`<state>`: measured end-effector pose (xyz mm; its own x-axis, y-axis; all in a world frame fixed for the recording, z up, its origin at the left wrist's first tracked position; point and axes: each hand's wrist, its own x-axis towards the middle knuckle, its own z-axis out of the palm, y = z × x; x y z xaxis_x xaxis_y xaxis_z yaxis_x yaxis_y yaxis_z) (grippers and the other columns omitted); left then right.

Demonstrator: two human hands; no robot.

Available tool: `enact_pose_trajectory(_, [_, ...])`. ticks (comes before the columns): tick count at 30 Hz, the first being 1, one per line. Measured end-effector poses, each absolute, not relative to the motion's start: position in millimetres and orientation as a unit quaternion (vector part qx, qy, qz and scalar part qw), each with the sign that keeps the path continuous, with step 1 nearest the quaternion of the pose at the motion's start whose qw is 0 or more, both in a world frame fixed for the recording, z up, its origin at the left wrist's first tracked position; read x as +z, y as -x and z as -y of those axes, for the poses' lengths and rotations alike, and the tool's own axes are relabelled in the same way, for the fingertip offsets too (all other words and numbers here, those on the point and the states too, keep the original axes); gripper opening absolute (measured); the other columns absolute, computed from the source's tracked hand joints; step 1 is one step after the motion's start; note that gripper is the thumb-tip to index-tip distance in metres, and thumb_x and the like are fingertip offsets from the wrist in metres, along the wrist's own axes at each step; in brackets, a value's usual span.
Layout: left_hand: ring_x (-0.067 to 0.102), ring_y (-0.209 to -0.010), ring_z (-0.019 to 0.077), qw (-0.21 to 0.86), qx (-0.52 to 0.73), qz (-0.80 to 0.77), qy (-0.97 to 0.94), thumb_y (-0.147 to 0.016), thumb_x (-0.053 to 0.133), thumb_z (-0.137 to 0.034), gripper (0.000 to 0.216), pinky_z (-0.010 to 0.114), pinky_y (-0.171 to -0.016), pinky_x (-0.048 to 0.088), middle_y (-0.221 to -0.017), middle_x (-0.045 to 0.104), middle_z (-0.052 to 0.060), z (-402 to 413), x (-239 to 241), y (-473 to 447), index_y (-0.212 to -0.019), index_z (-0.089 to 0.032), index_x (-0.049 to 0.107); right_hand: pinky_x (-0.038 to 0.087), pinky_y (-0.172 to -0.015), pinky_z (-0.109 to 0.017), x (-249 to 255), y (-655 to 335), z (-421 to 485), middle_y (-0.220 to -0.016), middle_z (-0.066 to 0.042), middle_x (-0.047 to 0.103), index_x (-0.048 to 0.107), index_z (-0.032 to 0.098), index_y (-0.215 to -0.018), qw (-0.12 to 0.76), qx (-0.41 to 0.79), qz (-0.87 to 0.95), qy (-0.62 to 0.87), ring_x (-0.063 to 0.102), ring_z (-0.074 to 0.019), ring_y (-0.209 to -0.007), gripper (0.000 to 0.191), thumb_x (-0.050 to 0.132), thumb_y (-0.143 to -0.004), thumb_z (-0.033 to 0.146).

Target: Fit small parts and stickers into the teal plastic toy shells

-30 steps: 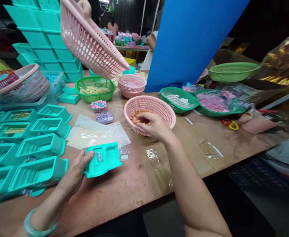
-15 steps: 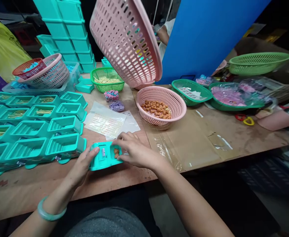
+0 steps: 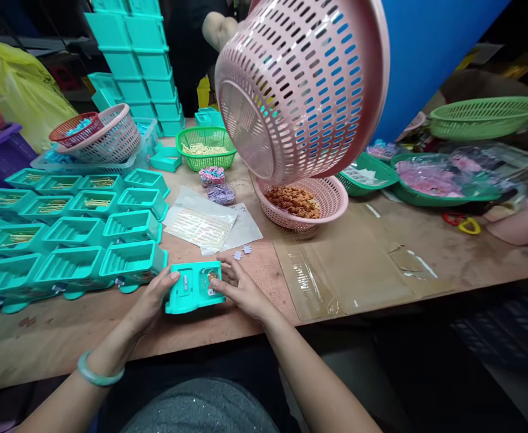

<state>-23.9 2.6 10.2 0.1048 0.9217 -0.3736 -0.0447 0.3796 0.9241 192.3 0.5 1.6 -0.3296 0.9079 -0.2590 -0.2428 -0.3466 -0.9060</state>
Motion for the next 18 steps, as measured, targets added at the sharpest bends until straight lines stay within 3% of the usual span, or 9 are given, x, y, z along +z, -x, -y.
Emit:
enact_pose_trajectory(4, [0.061, -0.12, 0.0344, 0.625, 0.371, -0.529, -0.438, -0.079, 0.068, -0.067, 0.061, 0.044, -0.101, 0.049, -0.116, 0.072, 0.008, -2.1, 10.7, 25.3, -0.116, -0.019, 0.06, 0.05, -0.087, -0.031, 6.0, -191.3, -5.4, -0.111, -0.001, 0.065, 0.057, 0.03, -0.13, 0.365, 0.732, 0.402, 0.412, 0.062, -0.0192, -0.103, 0.064, 0.083, -0.076, 0.052])
enact_pose_trajectory(13, [0.065, -0.115, 0.0374, 0.61, 0.316, -0.563, -0.459, -0.081, 0.056, -0.076, 0.072, 0.047, -0.095, 0.054, -0.119, 0.07, 0.012, -9.4, 7.0, 25.3, -0.126, -0.019, 0.053, 0.047, -0.076, -0.027, -1.7, -176.8, -3.9, -0.095, 0.001, 0.062, 0.059, 0.026, -0.108, 0.428, 0.708, 0.388, 0.407, 0.06, -0.0166, -0.087, 0.055, 0.085, -0.07, 0.056])
enact_pose_trajectory(15, [0.057, -0.13, 0.0394, 0.591, 0.308, -0.584, -0.464, -0.079, 0.057, -0.076, 0.082, 0.048, -0.105, 0.049, -0.138, 0.062, 0.016, -13.6, 6.7, 28.2, -0.138, -0.019, 0.047, 0.047, -0.073, -0.027, -4.8, -173.2, -6.1, -0.094, 0.001, 0.062, 0.057, 0.025, -0.104, 0.434, 0.702, 0.39, 0.408, 0.06, -0.0165, -0.085, 0.056, 0.086, -0.068, 0.058])
enact_pose_trajectory(18, [0.037, -0.148, 0.0418, 0.535, 0.3, -0.616, -0.494, -0.067, 0.072, -0.071, 0.112, 0.05, -0.117, 0.038, -0.162, 0.037, 0.02, -11.6, 11.0, 30.1, -0.155, -0.017, 0.029, 0.048, -0.071, -0.026, -4.3, -172.5, -4.6, -0.093, 0.001, 0.061, 0.054, 0.025, -0.101, 0.424, 0.694, 0.402, 0.421, 0.06, -0.0162, -0.084, 0.057, 0.085, -0.068, 0.059])
